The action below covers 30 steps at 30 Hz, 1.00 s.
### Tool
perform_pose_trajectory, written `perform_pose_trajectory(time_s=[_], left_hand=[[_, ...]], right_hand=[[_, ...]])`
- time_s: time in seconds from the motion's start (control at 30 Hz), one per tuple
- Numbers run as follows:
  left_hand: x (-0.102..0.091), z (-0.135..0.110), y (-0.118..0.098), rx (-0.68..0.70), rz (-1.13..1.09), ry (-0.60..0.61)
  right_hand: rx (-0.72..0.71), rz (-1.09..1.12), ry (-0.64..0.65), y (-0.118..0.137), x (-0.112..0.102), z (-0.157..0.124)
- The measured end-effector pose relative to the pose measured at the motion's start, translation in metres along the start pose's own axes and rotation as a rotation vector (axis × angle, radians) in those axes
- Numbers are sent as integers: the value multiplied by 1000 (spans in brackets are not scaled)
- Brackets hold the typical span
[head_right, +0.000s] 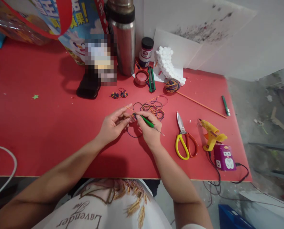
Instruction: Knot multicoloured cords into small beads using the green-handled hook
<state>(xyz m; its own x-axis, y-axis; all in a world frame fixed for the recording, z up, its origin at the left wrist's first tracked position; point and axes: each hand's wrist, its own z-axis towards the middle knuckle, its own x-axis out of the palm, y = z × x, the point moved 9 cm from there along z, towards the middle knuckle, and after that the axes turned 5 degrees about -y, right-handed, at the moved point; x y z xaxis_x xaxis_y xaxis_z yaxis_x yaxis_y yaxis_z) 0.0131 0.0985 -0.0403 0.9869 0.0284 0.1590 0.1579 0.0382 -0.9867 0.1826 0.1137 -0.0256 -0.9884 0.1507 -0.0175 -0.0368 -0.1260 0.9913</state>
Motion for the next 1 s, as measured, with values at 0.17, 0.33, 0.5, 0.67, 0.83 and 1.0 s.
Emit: perform_pose_trajectory(time_s=[0.17, 0.33, 0.5, 0.67, 0.83, 1.0], left_hand=[[1, 1, 6, -62, -107, -52], [6, 0, 16, -210, -261, -90], [2, 0, 15, -222, -249, -142], [3, -1, 14, -223, -261, -127], [2, 0, 15, -211, -300, -144], [-4, -1, 19, -222, -290, -202]], right_hand=[[-130, -43, 31, 12, 5, -2], [-254, -95, 50, 19, 9, -8], [-281, -86, 58, 18, 10, -9], [-306, -104, 55, 18, 13, -10], [-440, -173, 86, 27, 19, -14], [-447, -224, 105, 26, 21, -14]])
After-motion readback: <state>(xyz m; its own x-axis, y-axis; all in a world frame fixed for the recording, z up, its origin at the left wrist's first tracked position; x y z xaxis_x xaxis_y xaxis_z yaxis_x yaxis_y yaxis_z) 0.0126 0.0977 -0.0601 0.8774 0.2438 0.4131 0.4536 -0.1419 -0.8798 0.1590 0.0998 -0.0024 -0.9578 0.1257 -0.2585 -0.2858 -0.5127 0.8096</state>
